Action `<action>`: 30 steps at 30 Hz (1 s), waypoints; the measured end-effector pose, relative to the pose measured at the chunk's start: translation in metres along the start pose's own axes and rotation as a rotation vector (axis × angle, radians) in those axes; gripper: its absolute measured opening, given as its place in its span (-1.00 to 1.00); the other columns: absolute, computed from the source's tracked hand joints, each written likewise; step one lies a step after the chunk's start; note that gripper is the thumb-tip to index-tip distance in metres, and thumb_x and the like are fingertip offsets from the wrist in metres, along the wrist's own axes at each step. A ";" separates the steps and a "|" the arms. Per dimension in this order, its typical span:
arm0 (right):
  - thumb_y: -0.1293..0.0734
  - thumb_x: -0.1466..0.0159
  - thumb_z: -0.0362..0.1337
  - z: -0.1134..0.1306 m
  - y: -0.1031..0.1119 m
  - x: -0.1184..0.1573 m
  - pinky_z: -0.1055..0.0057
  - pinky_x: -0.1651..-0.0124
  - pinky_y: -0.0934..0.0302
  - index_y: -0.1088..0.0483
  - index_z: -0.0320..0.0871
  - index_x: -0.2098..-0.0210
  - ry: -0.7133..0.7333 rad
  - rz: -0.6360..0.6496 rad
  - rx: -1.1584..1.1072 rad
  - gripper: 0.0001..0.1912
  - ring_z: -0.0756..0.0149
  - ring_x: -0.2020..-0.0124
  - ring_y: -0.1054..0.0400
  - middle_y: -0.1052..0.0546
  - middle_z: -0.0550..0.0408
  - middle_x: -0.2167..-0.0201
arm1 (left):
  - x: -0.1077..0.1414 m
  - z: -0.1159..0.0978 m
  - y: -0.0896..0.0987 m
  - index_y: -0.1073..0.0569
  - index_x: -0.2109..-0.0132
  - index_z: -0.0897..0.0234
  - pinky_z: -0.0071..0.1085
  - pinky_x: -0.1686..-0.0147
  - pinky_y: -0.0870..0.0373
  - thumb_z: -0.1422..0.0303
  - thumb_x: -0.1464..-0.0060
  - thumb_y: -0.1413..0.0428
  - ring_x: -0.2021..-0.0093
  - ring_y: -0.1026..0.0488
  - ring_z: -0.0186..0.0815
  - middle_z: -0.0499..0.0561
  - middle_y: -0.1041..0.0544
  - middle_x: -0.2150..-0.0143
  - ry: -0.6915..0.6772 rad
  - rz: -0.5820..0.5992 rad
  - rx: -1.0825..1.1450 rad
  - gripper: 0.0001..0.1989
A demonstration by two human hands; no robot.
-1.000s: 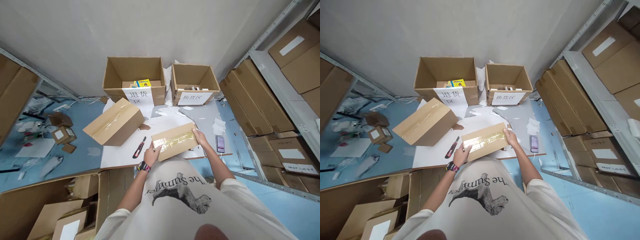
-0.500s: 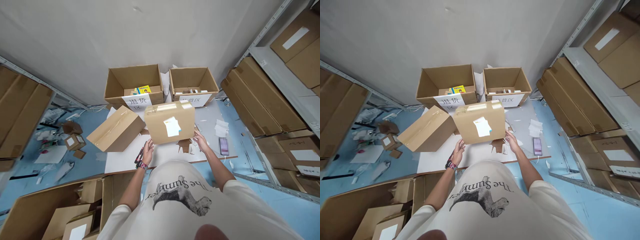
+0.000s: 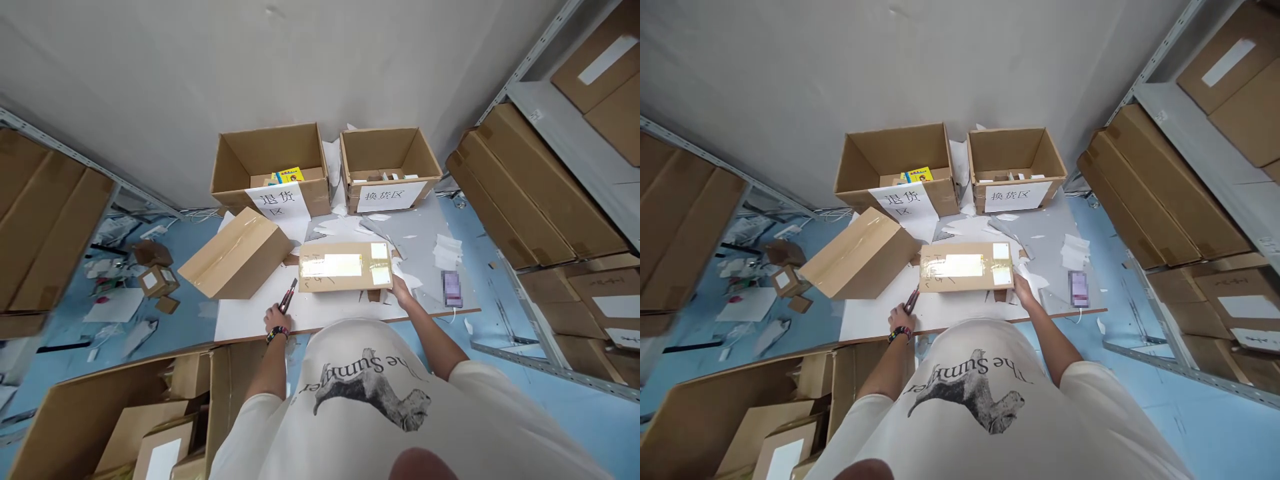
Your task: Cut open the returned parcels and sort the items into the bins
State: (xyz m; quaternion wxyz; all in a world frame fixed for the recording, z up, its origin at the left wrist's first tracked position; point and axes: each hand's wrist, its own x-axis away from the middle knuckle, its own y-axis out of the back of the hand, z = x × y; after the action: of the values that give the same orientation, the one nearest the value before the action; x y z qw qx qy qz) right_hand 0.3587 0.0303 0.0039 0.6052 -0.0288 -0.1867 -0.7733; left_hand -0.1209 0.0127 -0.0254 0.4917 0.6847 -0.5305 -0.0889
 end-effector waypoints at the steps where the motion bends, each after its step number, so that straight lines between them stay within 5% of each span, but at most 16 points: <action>1: -0.26 -0.27 0.55 0.002 0.002 -0.001 0.20 0.18 -0.53 -0.65 -0.05 0.13 -0.032 -0.037 -0.017 -0.19 0.09 0.27 -0.62 -0.72 -0.02 0.32 | -0.002 0.008 0.004 -0.52 -0.12 0.15 0.24 -0.32 -0.43 0.20 -0.02 -0.36 -0.38 -0.50 0.35 0.38 -0.61 -0.21 0.050 0.001 -0.025 -0.49; 3: -0.32 -0.22 0.51 0.009 0.005 -0.004 0.17 0.11 -0.54 -0.65 -0.08 0.09 -0.110 -0.122 -0.073 -0.20 0.05 0.19 -0.65 -0.75 -0.10 0.19 | -0.007 0.017 0.009 -0.52 0.01 0.13 0.19 -0.15 -0.53 0.14 -0.02 -0.37 -0.18 -0.63 0.33 0.30 -0.66 0.04 0.082 0.054 -0.017 -0.59; 6: -0.34 -0.27 0.38 0.031 0.011 -0.004 0.07 -0.06 -0.53 -0.64 -0.13 0.01 -0.024 -0.297 -0.096 -0.27 -0.03 0.03 -0.65 -0.75 -0.22 0.03 | -0.009 0.008 0.008 -0.49 0.12 0.13 0.01 0.11 -0.61 -0.06 -0.17 -0.26 0.14 -0.70 0.17 0.17 -0.61 0.32 0.061 0.114 0.068 -0.62; 10: -0.32 -0.41 0.15 0.074 0.007 0.009 0.02 -0.20 -0.47 -0.65 -0.13 0.04 0.222 -0.493 -0.067 -0.50 -0.02 -0.02 -0.60 -0.71 -0.21 -0.01 | 0.018 -0.024 -0.001 -0.48 0.02 0.20 -0.21 0.26 -0.60 -0.29 -0.40 0.15 0.32 -0.60 -0.14 0.13 -0.61 0.28 -0.008 0.034 0.312 -0.34; 13: -0.36 -0.46 0.13 0.103 -0.020 0.030 0.02 -0.21 -0.47 -0.64 -0.07 0.00 0.291 -0.311 -0.107 -0.56 -0.02 -0.03 -0.59 -0.70 -0.15 -0.01 | 0.056 -0.052 -0.001 -0.51 -0.07 0.21 -0.28 0.25 -0.58 -0.34 -0.41 0.09 0.33 -0.54 -0.23 0.10 -0.61 0.23 -0.214 -0.036 0.633 -0.29; 17: -0.50 -0.41 0.20 0.124 -0.077 0.062 -0.01 -0.22 -0.51 -0.44 0.14 -0.46 0.214 0.347 -0.280 -0.28 0.01 -0.07 -0.63 -0.70 -0.05 -0.06 | 0.091 -0.083 0.017 -0.68 -0.04 0.26 -0.21 0.21 -0.58 -0.32 -0.46 0.05 0.28 -0.57 -0.16 0.14 -0.65 0.26 -0.517 0.311 0.611 -0.25; 19: -0.50 -0.41 0.25 0.127 -0.097 0.070 0.02 -0.04 -0.59 -0.30 0.20 -0.57 0.100 0.550 -0.392 -0.15 0.07 0.13 -0.67 -0.70 0.02 0.05 | 0.093 -0.093 0.032 -0.74 0.00 0.26 -0.17 0.16 -0.59 -0.27 -0.50 0.05 0.23 -0.59 -0.12 0.16 -0.68 0.24 -0.552 0.300 0.537 -0.26; 22: -0.43 -0.45 0.24 0.132 -0.101 0.064 0.18 0.32 -0.55 -0.26 0.16 -0.61 0.024 0.531 -0.415 -0.15 0.20 0.46 -0.54 -0.64 0.14 0.25 | 0.079 -0.107 0.052 -0.72 -0.16 0.19 -0.16 0.02 -0.61 -0.14 -0.49 -0.09 0.03 -0.63 -0.08 0.18 -0.73 -0.02 -0.503 0.015 0.490 -0.44; 24: -0.37 -0.52 0.16 0.140 -0.090 0.049 0.23 0.40 -0.50 -0.25 0.13 -0.64 0.119 0.486 -0.274 -0.22 0.22 0.51 -0.50 -0.65 0.14 0.26 | 0.063 -0.116 0.059 -0.56 -0.43 0.15 -0.15 -0.08 -0.61 -0.06 -0.40 -0.23 -0.15 -0.62 -0.03 0.23 -0.65 -0.29 -0.505 -0.071 0.473 -0.38; 27: -0.29 -0.59 -0.05 0.162 -0.072 0.021 0.16 0.17 -0.57 -0.34 0.13 -0.62 0.430 0.479 0.139 -0.37 0.07 0.27 -0.65 -0.75 0.01 0.03 | 0.037 -0.130 0.059 -0.12 -0.72 0.07 -0.05 -0.20 -0.59 0.01 -0.24 -0.40 -0.35 -0.55 0.08 0.31 -0.42 -0.58 -0.558 0.013 0.419 0.07; 30: -0.30 -0.59 -0.23 0.189 -0.068 0.000 0.11 -0.09 -0.52 -0.44 0.11 -0.56 0.714 0.488 0.620 -0.42 -0.11 -0.05 -0.68 -0.74 -0.08 -0.21 | 0.018 -0.142 0.044 -0.01 -0.75 0.05 0.04 -0.30 -0.55 0.05 -0.17 -0.45 -0.40 -0.54 0.16 0.30 -0.37 -0.62 -0.592 0.144 0.370 0.20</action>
State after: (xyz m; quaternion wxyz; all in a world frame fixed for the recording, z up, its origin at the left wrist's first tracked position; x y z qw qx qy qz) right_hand 0.2599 0.1053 0.1617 0.7735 0.3738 -0.1771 -0.4802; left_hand -0.0503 0.0826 0.0865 0.1894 0.6675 -0.7041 -0.1510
